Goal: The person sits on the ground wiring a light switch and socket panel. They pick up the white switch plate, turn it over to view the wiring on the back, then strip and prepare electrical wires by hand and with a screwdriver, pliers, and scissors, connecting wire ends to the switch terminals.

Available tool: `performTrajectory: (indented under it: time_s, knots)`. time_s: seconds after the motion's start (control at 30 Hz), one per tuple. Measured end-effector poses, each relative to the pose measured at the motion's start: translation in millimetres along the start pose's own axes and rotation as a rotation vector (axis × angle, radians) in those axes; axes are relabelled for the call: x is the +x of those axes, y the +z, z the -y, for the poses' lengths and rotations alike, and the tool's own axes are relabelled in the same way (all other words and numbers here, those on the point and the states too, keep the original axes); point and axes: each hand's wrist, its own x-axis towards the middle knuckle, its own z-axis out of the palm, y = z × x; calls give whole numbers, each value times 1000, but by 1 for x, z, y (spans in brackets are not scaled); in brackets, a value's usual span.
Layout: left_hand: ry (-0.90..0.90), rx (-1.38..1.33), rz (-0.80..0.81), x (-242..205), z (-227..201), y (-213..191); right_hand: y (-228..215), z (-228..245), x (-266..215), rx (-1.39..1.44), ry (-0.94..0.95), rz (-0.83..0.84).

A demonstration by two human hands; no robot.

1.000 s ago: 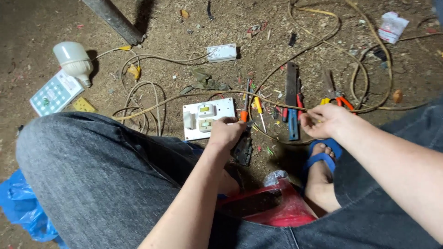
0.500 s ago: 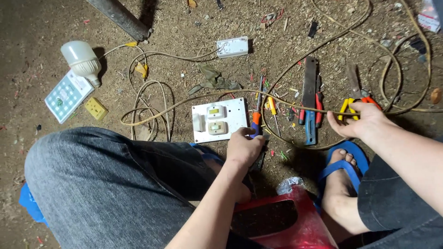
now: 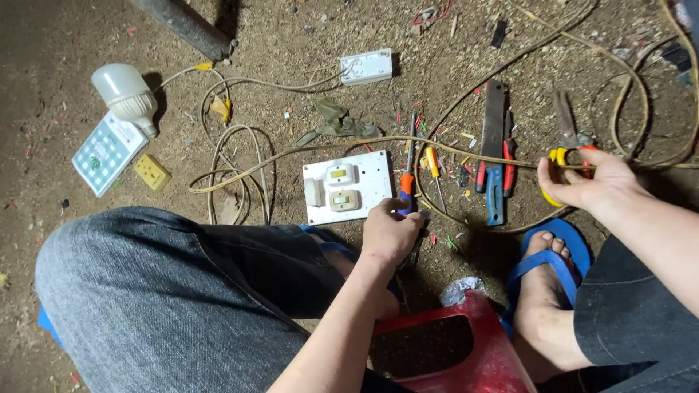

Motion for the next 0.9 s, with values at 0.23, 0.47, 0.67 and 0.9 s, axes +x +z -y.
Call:
performTrajectory:
  time_s: [0.23,0.47,0.67,0.9]
  knots:
    - [58,7,-16,6,8,3,19,-29,-57,-129,-29,-98]
    - [70,-49,3,-1,1,0,8,-21,-19,-339,-17,-14]
    - [83,-196,-82,21,11,8,-3,-55,-27,-452,67,128]
    - [106,-258,-184,38,23,0,-31,-119,-38,-544,168,201]
